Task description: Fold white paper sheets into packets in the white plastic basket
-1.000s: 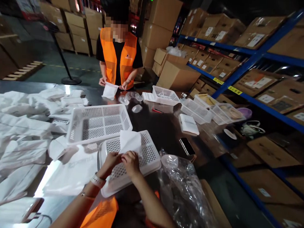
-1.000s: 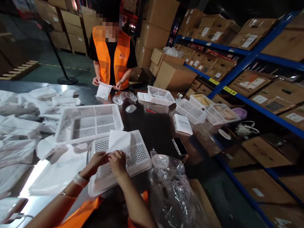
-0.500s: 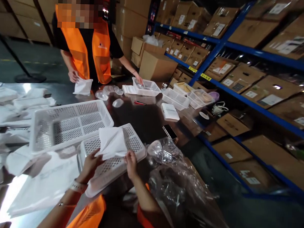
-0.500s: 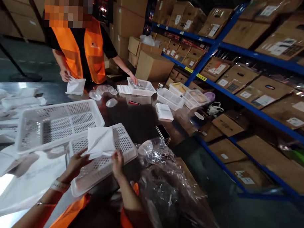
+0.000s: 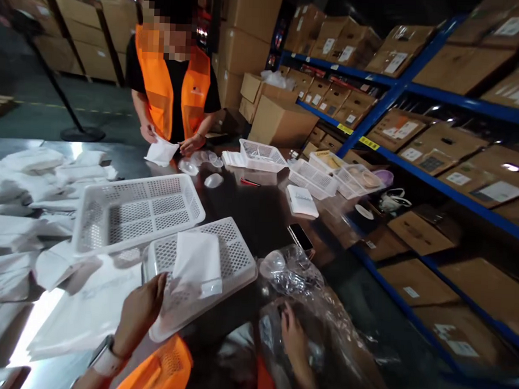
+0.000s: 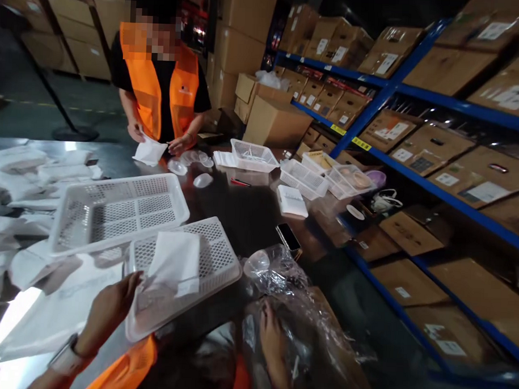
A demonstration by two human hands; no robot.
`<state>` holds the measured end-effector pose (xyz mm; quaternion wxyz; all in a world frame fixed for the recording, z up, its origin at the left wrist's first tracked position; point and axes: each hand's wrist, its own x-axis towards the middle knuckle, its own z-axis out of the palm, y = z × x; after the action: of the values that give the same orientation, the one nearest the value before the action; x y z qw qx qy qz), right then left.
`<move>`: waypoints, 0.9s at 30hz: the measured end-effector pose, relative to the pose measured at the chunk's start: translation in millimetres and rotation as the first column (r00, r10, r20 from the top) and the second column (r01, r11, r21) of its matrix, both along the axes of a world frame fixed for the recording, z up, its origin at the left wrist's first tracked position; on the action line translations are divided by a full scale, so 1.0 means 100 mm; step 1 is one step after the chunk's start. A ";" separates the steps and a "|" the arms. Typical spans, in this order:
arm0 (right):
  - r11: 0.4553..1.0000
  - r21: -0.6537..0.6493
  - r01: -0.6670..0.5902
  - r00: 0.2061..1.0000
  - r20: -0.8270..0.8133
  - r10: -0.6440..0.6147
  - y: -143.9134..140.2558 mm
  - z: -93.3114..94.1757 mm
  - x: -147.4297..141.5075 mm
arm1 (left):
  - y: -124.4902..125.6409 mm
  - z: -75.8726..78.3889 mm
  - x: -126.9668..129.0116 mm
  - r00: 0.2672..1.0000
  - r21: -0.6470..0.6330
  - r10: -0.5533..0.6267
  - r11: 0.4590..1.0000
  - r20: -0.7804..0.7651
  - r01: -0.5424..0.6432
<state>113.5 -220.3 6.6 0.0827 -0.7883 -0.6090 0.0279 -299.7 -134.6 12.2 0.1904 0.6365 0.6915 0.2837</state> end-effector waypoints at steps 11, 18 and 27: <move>0.164 -0.071 -0.984 0.163 0.023 0.986 1.77 0.17 -1.43 | 0.70 0.03 -0.04 0.510 0.068 -0.699 0.556 -0.501 0.829; 0.091 -0.137 -0.986 0.112 -0.159 0.981 1.75 0.14 -1.23 | 0.68 -0.16 -0.23 0.441 0.061 -0.819 0.452 -0.368 0.890; 0.234 0.016 -0.972 0.207 -0.404 0.891 1.75 -0.07 -1.20 | 0.66 -0.24 -0.16 0.452 -0.028 -0.837 0.483 -0.308 0.875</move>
<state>-7.0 -45.5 -0.3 0.0526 -0.2407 -0.9287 0.2772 -315.4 -68.5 -12.2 0.1639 0.9421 0.2743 0.1016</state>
